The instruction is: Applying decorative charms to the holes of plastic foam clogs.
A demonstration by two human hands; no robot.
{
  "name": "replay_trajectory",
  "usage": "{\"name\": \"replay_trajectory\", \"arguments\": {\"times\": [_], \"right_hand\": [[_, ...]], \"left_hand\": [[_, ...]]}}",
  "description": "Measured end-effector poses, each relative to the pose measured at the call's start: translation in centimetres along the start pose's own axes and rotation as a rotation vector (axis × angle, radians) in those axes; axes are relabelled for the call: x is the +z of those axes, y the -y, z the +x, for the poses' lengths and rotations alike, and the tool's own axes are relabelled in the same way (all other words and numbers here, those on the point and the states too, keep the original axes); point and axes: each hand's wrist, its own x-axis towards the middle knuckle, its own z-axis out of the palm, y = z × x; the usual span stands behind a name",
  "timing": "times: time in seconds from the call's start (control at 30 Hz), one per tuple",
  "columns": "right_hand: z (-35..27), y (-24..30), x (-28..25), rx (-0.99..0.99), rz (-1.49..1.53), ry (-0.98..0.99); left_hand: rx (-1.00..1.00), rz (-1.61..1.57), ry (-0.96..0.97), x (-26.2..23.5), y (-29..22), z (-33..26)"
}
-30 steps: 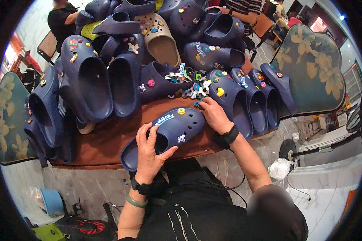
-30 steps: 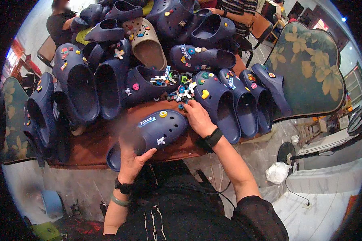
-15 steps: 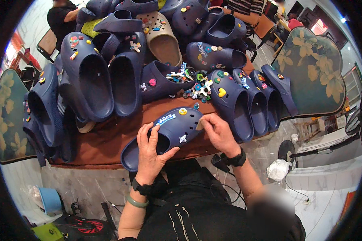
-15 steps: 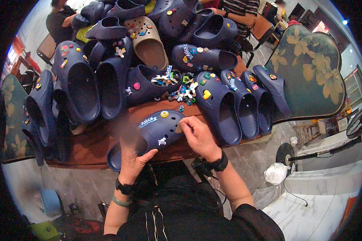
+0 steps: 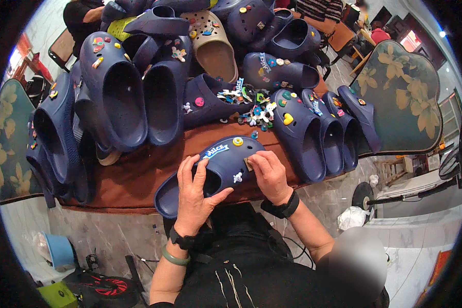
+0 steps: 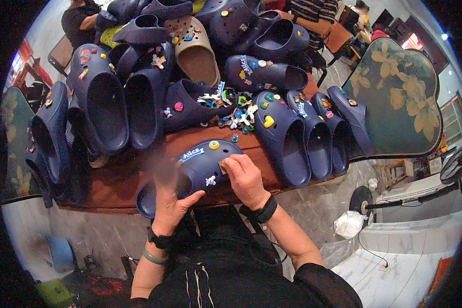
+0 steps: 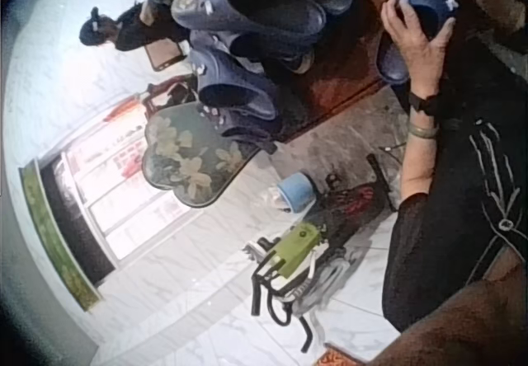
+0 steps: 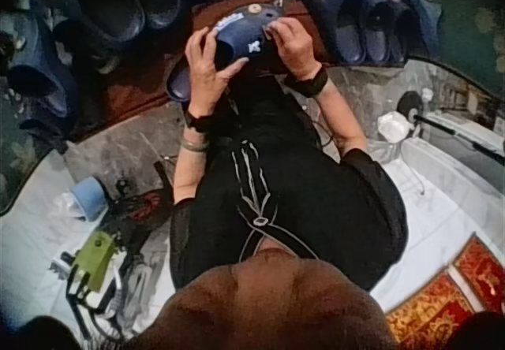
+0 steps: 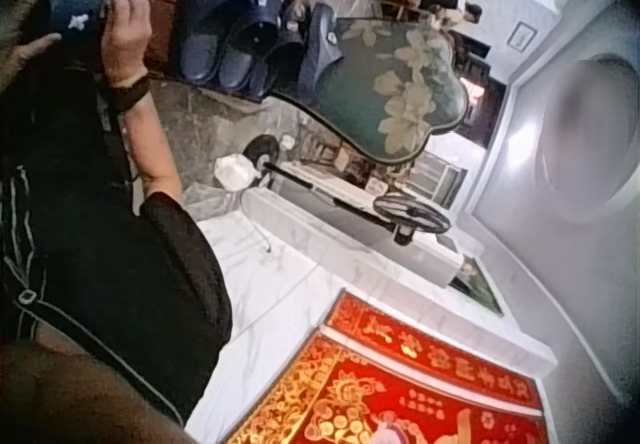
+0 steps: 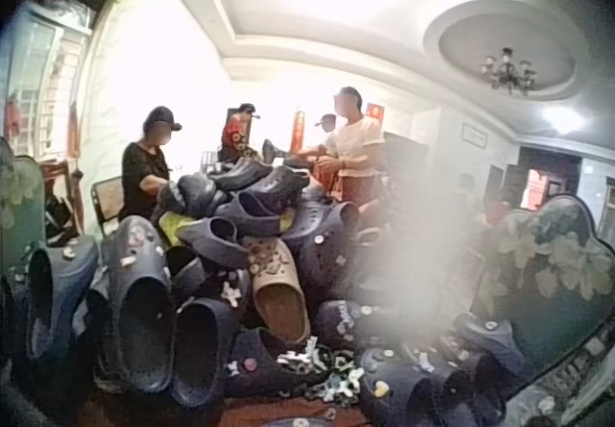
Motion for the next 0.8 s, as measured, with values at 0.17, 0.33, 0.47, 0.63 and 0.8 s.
{"name": "replay_trajectory", "arguments": {"times": [0.17, 0.33, 0.47, 0.63, 0.8], "right_hand": [[0.5, 0.0, -1.2, -0.143, -0.087, 0.137], [1.1, 1.8, -3.5, -0.212, -0.24, 0.355], [1.1, 2.8, -3.9, -0.336, -0.41, 0.501], [1.9, 0.9, -4.5, -0.282, -0.27, 0.553], [2.1, 0.5, -4.2, -0.325, -0.249, 0.56]], "left_hand": [[0.013, -0.005, 0.004, 0.2, 0.1, 0.0], [0.008, 0.006, 0.025, 0.1, 0.3, 0.0], [0.015, 0.007, 0.03, 0.0, 0.0, 0.2], [0.008, -0.005, 0.017, -0.2, -0.2, 0.2], [0.016, -0.017, 0.016, -0.1, -0.1, 0.2]]}}
